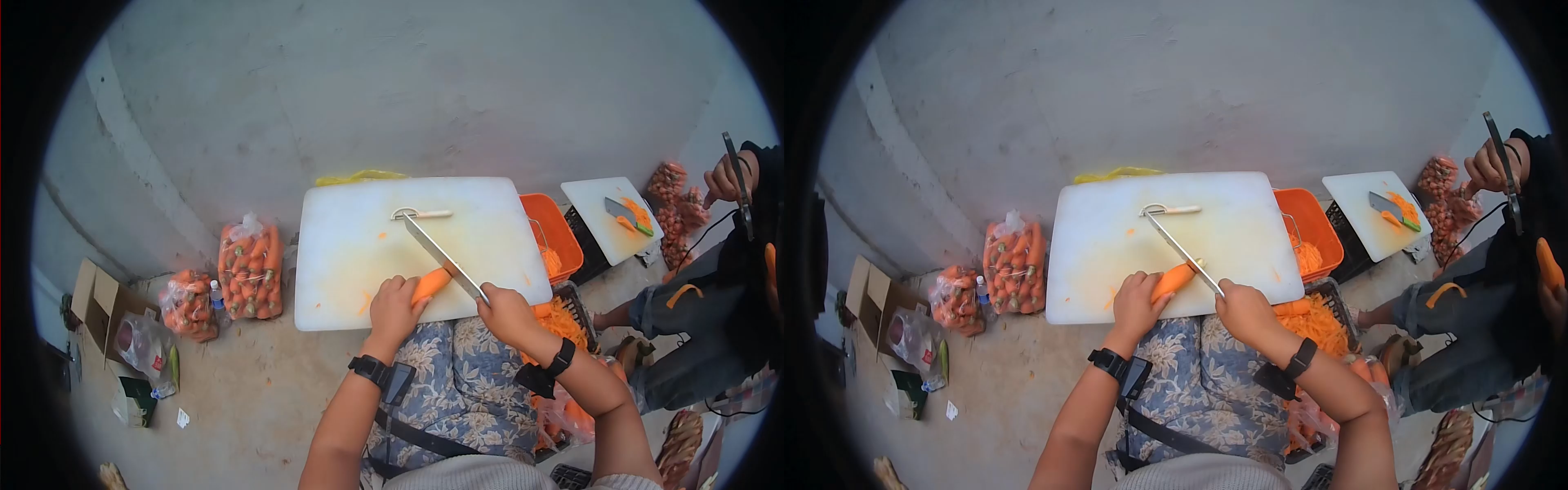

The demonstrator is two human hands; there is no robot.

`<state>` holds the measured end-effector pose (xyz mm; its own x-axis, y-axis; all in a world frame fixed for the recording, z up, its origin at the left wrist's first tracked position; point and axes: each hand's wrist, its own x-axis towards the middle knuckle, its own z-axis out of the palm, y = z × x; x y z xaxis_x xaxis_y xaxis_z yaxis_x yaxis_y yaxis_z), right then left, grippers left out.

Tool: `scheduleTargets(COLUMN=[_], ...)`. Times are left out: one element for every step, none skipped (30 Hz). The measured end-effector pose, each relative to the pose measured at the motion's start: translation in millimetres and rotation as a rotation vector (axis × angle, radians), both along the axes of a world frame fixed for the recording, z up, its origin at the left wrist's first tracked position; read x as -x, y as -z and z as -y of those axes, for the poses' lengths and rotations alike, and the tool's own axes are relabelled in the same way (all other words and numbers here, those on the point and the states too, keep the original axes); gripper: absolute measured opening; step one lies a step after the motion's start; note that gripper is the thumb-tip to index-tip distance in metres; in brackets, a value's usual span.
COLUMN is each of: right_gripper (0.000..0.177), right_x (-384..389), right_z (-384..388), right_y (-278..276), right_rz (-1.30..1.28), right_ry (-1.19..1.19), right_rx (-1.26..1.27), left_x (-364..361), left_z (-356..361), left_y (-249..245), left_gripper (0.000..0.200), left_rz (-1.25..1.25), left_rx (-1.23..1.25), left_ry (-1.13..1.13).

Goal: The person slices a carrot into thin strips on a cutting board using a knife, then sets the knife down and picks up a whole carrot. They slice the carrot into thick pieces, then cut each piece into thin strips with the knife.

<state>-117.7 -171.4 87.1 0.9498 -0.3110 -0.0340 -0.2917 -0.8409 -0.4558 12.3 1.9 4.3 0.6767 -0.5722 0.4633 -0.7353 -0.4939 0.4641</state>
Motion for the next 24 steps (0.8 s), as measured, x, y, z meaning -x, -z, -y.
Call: scheduleTargets(right_gripper=[0.019,0.019,0.018,0.018,0.018,0.018,0.018,0.019,0.019,0.019,0.019,0.019,0.019,0.019,0.018,0.018,0.018,0.018,0.018,0.018,0.017,0.016,0.016,0.016], right_x=[0,1,2,2,3,3,3,3,3,3,5,6,8,11,13,15,17,19,19,18,18,20,18,15], right_z=[3,7,8,7,5,3,0,-2,-4,-4,-3,0,6,12,16,17,15,11,6,3,-3,-6,-6,-4], right_y=[1,2,4,4,3,1,1,1,2,3,4,6,7,9,9,8,6,4,-2,-11,-25,-35,-39,-43], right_rz=[-0.007,0.012,0.031,0.022,0.007,-0.005,-0.010,-0.011,-0.011,-0.014,0.001,0.014,0.008,0.019,0.029,0.022,0.020,0.056,0.091,0.086,0.144,0.200,0.191,0.263], right_ry=[-0.002,-0.018,-0.033,-0.034,-0.025,-0.017,-0.017,-0.021,-0.027,-0.033,-0.031,-0.030,-0.040,0.001,0.046,0.040,0.040,0.003,-0.034,-0.038,-0.035,-0.030,-0.028,-0.009], right_rx=[-0.003,-0.028,-0.053,-0.058,-0.046,-0.033,-0.036,0.001,0.039,0.038,0.010,-0.020,-0.022,-0.164,-0.304,-0.286,-0.283,-0.148,-0.012,-0.005,-0.019,-0.036,-0.034,-0.020], left_x=[0,1,1,1,2,2,3,4,4,4,4,5,5,4,5,6,7,7,5,4,7,9,7,7], left_z=[0,0,0,0,1,2,2,3,4,5,5,4,3,2,3,4,6,8,8,9,10,9,9,8], left_y=[0,0,0,0,0,1,1,1,1,1,0,0,-1,-3,-3,-2,-1,-2,-2,-2,-1,0,-2,-3], left_gripper=[0.036,0.037,0.038,0.038,0.039,0.040,0.040,0.040,0.040,0.040,0.040,0.040,0.040,0.040,0.040,0.040,0.040,0.039,0.039,0.039,0.039,0.039,0.039,0.039], left_rz=[-0.007,-0.002,0.002,-0.007,-0.004,0.002,-0.003,0.003,0.011,0.007,-0.007,-0.022,-0.028,-0.028,-0.028,-0.034,-0.038,-0.040,-0.041,-0.043,-0.054,-0.068,-0.060,-0.045], left_rx=[-0.003,-0.002,-0.001,-0.006,-0.018,-0.030,-0.034,-0.036,-0.038,-0.038,-0.049,-0.060,-0.061,-0.050,-0.038,-0.036,-0.039,-0.040,-0.034,-0.053,-0.076,-0.074,-0.069,-0.063], left_ry=[-0.002,0.006,0.015,0.015,0.011,0.008,0.008,-0.009,-0.027,-0.034,-0.029,-0.025,-0.035,-0.011,0.014,0.011,0.004,-0.003,-0.004,-0.023,-0.040,-0.038,-0.035,-0.032])
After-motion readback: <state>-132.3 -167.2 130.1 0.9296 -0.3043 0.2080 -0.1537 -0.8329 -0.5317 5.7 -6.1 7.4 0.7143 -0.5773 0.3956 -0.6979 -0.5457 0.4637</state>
